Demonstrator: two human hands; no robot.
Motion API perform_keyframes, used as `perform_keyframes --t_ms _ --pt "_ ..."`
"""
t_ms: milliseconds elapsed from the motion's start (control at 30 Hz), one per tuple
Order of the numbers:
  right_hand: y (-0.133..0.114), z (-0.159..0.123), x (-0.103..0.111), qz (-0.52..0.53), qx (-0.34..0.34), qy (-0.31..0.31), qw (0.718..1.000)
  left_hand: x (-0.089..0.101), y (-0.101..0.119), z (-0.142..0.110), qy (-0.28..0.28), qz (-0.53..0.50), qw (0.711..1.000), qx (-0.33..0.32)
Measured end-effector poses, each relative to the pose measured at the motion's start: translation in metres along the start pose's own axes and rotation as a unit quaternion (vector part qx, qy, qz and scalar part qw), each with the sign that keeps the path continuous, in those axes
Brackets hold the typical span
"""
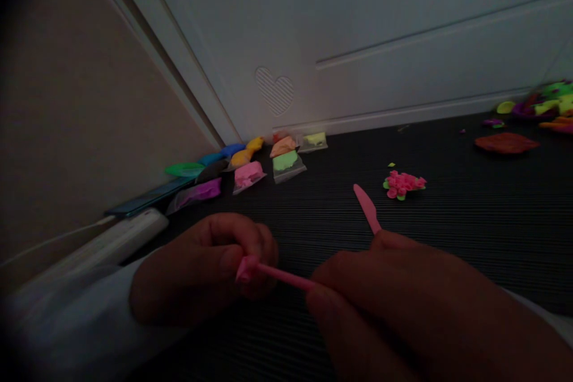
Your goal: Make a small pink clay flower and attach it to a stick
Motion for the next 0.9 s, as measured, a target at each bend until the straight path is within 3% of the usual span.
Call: perform_keyframes --t_ms 133,333,567,900 --pt "-0.011 0.005 0.009 0.03 -0.026 -0.071 0.997 0.0 -0.001 0.0 -0.011 -0.033 0.999 0.007" --pt "-0.012 0.004 0.011 0.05 -0.042 -0.052 0.996 0.0 -0.001 -0.001 -0.024 -0.034 0.999 0.003" --pt "-0.009 0.004 0.009 0.035 -0.07 -0.095 0.992 0.0 -0.001 -0.001 -0.039 -0.053 0.998 0.009" --pt "-0.015 0.01 0.013 0.041 -0.066 -0.112 0.991 -0.002 -0.001 -0.002 -0.047 -0.058 0.997 0.029"
Point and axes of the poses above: each hand's wrist, its own z-axis towards the middle knuckle, its own x-axis out of the back of the hand, y = z × x, the point moved 3 cm from there along z, towards the middle knuckle, and after that the axes turned 13 degrees about y, right-handed, at the moved point
